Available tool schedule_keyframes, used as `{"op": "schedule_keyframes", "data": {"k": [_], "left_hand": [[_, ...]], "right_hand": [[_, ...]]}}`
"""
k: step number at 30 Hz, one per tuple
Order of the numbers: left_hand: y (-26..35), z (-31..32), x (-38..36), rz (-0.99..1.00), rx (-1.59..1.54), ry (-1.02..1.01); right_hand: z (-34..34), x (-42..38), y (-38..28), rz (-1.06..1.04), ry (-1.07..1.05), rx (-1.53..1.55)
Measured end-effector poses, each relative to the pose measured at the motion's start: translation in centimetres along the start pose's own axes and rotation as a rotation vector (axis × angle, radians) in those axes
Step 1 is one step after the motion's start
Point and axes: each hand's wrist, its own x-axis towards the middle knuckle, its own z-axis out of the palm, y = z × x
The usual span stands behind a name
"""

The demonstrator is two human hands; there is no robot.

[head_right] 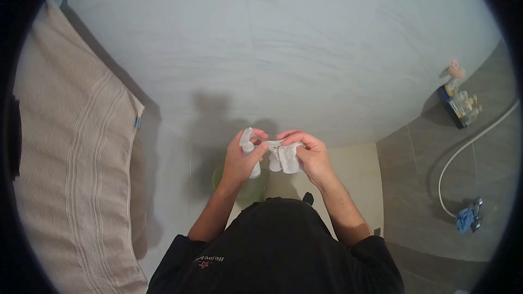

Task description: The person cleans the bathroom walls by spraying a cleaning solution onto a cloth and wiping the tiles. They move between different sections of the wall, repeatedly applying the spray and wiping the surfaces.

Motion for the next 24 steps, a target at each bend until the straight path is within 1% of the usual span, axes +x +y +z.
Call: {"op": "schedule_keyframes", "data": {"k": [1,2,4,6,8,10,13,14,16,17,18,19,20,22,23,24], "left_hand": [[0.1,0.0,0.0,-0.055,-0.091,-0.005],[0.0,-0.1,-0.1,-0.059,-0.092,0.011],[-0.3,-0.1,-0.2,-0.094,-0.126,-0.055],[-0.2,-0.2,-0.4,-0.129,-0.114,-0.040],[-0.1,-0.4,-0.4,-0.162,-0.102,-0.031],[0.1,-0.7,-0.3,-0.208,-0.222,0.007],[0.2,-1.5,-0.2,-0.245,-0.302,-0.010],[0.0,-1.5,-0.2,-0.245,-0.302,-0.005],[-0.4,-1.4,-0.1,-0.207,-0.272,0.087],[-0.4,-1.5,-0.2,-0.206,-0.272,0.087],[-0.3,-1.4,-0.3,-0.183,-0.226,0.145],[-0.3,-1.3,-0.5,-0.161,-0.181,0.202],[-0.3,-1.4,-0.6,-0.160,-0.182,0.199],[-0.6,-1.6,-0.8,-0.235,-0.224,0.116],[-0.7,-1.4,-0.9,-0.236,-0.226,0.117],[-0.8,-1.1,-0.9,-0.274,-0.224,0.071]], "right_hand": [[0.0,-0.1,0.2,0.015,-0.014,0.000],[-0.1,-0.1,0.4,-0.004,-0.016,-0.039],[0.0,-0.1,0.5,-0.018,-0.023,-0.081],[0.3,-0.2,0.5,0.022,-0.012,-0.069],[0.1,-0.2,0.6,0.011,-0.028,-0.089],[-0.2,-0.2,0.9,0.000,-0.041,-0.108],[-0.5,-0.1,1.2,-0.021,-0.064,-0.135],[-0.4,-0.1,1.2,-0.004,-0.061,-0.082],[-0.3,-0.2,1.3,0.012,-0.059,-0.028],[-0.3,-0.1,1.3,0.038,-0.002,0.006],[-0.3,-0.1,1.3,0.062,0.056,0.039],[-0.4,-0.1,1.3,0.060,0.058,0.039],[-0.5,-0.1,1.4,0.063,0.077,0.021],[-0.5,-0.1,1.4,0.069,0.098,0.001],[-0.5,-0.2,1.4,0.058,0.076,-0.022],[-0.4,-0.2,1.5,0.047,0.053,-0.045]]}}
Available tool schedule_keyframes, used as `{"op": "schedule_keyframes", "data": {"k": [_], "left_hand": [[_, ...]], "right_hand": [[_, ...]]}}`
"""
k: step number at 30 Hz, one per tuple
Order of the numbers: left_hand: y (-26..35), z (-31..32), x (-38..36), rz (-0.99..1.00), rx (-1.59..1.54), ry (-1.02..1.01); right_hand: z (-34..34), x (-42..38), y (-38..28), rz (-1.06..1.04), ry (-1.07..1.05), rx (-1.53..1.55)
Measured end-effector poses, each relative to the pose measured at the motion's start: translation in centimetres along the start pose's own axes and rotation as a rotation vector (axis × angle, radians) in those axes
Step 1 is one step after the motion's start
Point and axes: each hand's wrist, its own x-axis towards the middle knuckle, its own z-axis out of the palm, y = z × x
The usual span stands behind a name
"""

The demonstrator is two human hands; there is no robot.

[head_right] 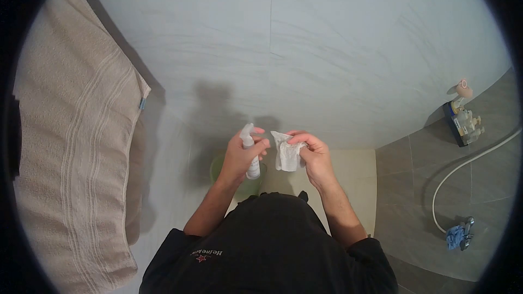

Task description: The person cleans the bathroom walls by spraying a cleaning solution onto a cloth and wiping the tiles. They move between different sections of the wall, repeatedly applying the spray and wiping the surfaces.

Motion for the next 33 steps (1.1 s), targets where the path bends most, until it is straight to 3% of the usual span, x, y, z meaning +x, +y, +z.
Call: {"op": "schedule_keyframes", "data": {"k": [9,33], "left_hand": [[-0.4,0.9,0.3,-0.022,-0.073,-0.019],[-0.5,1.2,-0.4,-0.075,-0.069,-0.028]], "right_hand": [[0.8,-0.5,-0.3,-0.009,-0.095,-0.114],[0.4,-1.3,0.5,-0.009,-0.105,-0.039]]}}
